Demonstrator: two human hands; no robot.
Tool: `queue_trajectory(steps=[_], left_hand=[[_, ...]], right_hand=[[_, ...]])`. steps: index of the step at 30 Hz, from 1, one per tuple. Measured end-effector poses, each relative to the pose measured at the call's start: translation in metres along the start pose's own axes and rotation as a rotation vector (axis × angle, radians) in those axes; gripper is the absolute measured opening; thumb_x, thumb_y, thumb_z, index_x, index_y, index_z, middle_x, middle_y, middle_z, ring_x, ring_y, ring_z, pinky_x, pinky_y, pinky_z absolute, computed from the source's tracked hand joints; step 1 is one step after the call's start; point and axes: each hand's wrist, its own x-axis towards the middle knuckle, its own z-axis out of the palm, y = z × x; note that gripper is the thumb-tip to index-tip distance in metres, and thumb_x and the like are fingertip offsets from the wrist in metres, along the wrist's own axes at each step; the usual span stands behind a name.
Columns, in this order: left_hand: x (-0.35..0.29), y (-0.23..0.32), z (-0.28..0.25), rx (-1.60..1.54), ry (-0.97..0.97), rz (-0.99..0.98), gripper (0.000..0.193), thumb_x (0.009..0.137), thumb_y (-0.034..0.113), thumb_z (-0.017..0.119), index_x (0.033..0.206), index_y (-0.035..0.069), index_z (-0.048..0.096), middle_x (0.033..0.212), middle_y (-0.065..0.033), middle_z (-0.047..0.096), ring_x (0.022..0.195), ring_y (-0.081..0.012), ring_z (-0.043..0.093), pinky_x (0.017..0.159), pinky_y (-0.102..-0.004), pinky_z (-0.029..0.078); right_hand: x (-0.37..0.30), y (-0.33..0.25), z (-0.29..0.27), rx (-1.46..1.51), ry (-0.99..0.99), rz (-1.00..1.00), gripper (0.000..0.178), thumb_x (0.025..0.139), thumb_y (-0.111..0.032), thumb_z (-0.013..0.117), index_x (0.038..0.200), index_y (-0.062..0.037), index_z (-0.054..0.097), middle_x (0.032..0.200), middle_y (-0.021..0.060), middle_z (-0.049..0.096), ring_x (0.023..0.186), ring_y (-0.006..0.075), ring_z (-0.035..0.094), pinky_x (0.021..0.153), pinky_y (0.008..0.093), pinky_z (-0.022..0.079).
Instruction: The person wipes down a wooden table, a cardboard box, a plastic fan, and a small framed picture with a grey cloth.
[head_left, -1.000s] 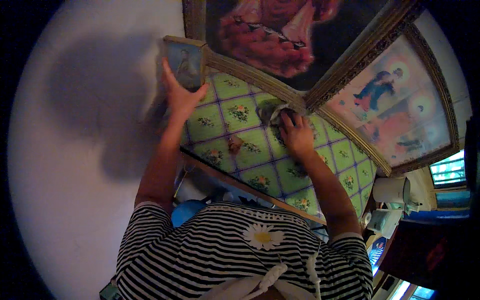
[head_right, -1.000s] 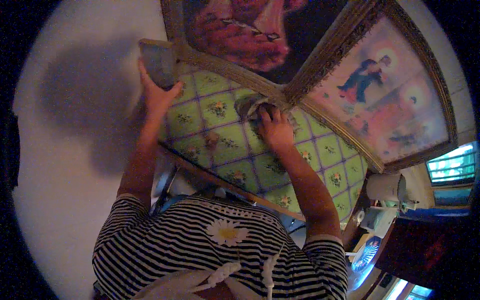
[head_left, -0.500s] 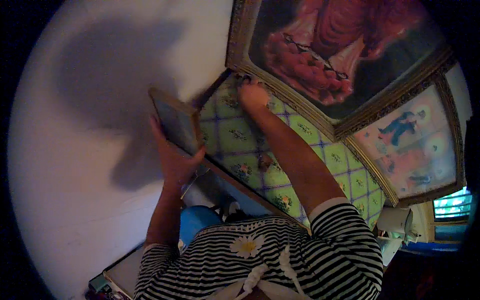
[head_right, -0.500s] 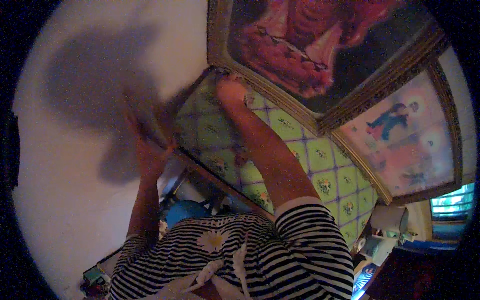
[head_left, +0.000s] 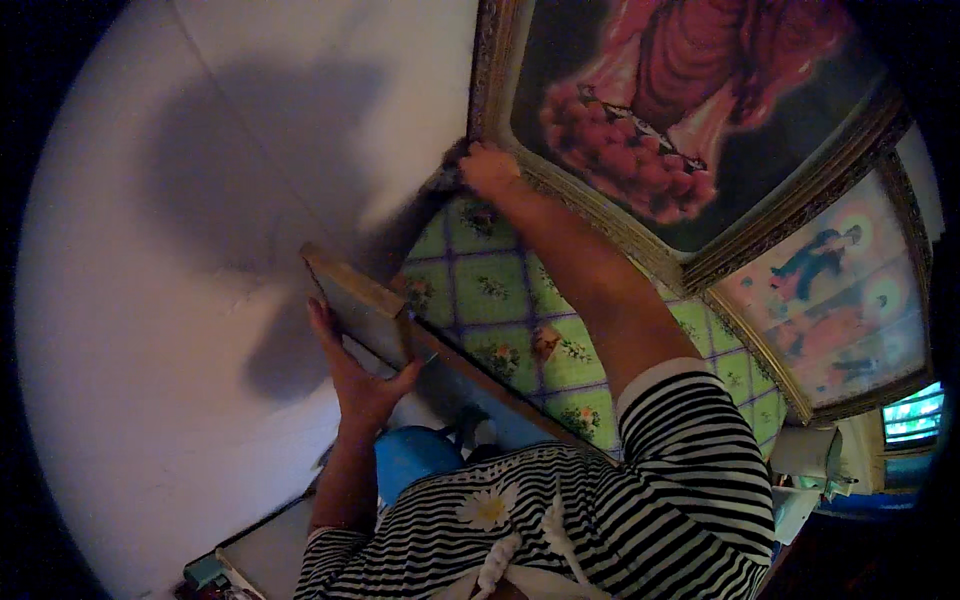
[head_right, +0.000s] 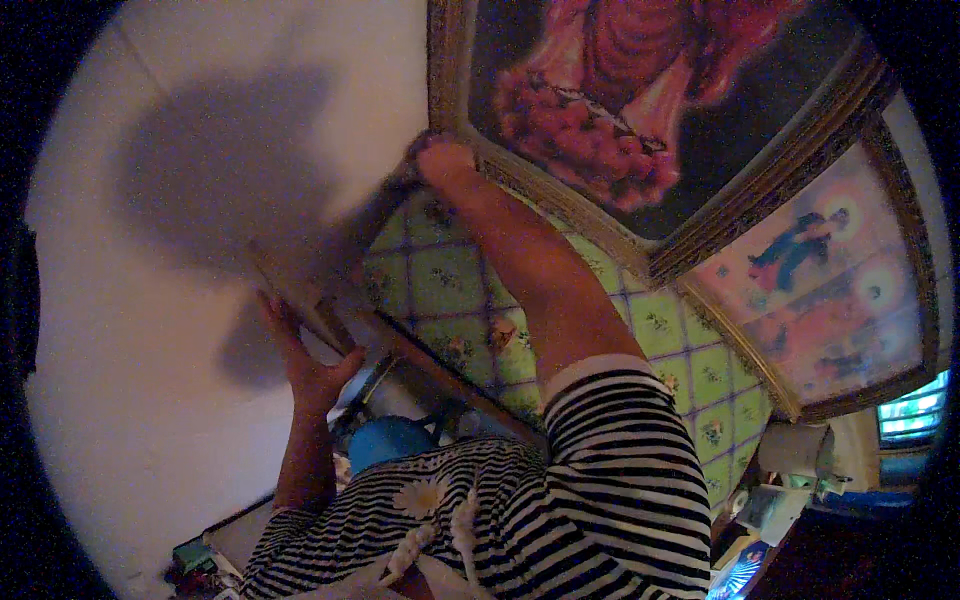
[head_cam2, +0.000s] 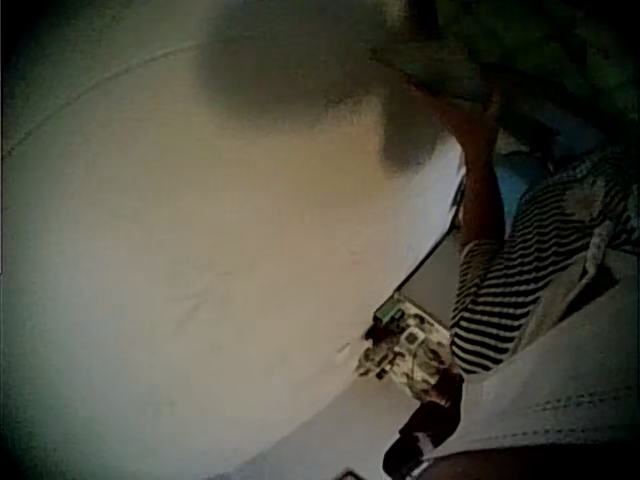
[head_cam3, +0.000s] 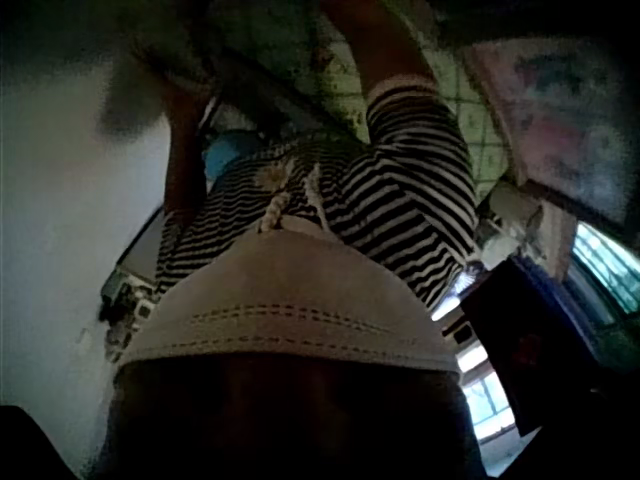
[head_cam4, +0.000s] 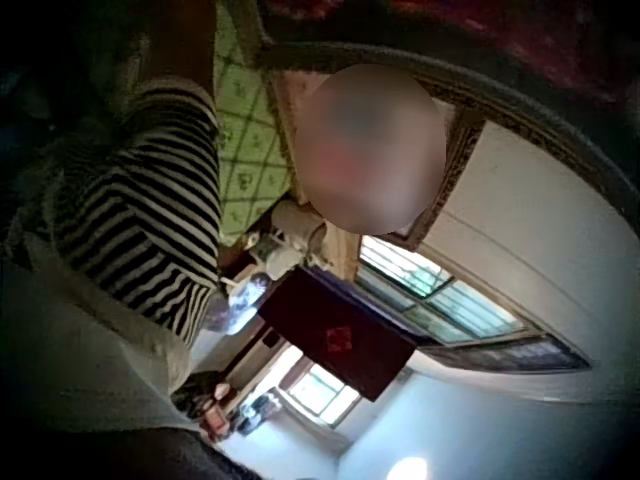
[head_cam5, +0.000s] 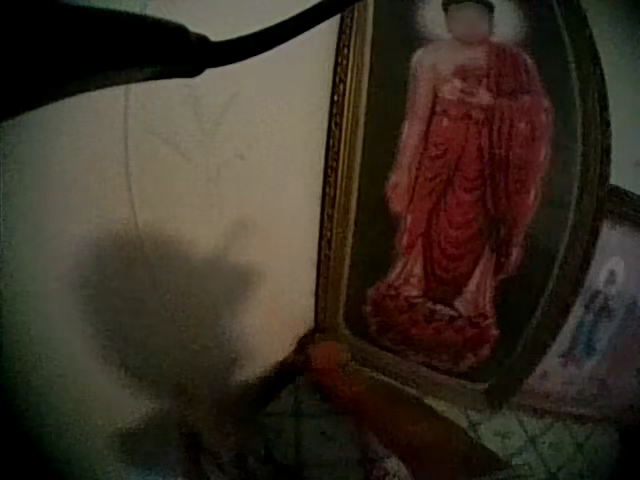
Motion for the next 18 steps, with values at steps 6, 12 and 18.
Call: queue_trajectory(steps=[6, 12, 18], left_hand=[[-0.001, 0.012, 0.005, -0.144, -0.016, -0.015, 0.122, 0.049, 0.027, 0.080, 0.135, -0.002, -0.002, 0.140, -0.0229, 0.009, 0.130, -0.0323, 0.015, 0.105, -0.0391, 0.016], [-0.010, 0.014, -0.013, -0.081, 0.001, -0.079, 0.124, 0.049, 0.026, 0.080, 0.135, -0.001, -0.005, 0.141, -0.0219, 0.008, 0.130, -0.0323, 0.015, 0.105, -0.0394, 0.016], [-0.005, 0.016, -0.021, -0.102, 0.048, -0.013, 0.122, 0.050, 0.022, 0.078, 0.136, 0.002, -0.005, 0.141, -0.0207, 0.006, 0.130, -0.0325, 0.015, 0.104, -0.0415, 0.017]], right_hand=[[0.019, 0.007, 0.021, -0.081, -0.179, 0.127, 0.025, 0.077, -0.028, 0.051, 0.093, -0.0158, 0.066, 0.098, 0.0078, 0.061, 0.091, 0.0276, 0.056, 0.073, 0.0426, 0.047], [-0.022, -0.060, 0.027, 0.178, -0.049, -0.063, 0.035, 0.083, -0.037, 0.046, 0.088, -0.0064, 0.063, 0.079, 0.0119, 0.063, 0.078, 0.0286, 0.061, 0.068, 0.0423, 0.047], [-0.053, -0.067, -0.027, 0.819, 0.325, 0.042, 0.033, 0.083, -0.038, 0.048, 0.080, -0.0069, 0.060, 0.081, 0.0124, 0.061, 0.077, 0.0300, 0.057, 0.065, 0.0422, 0.044]])
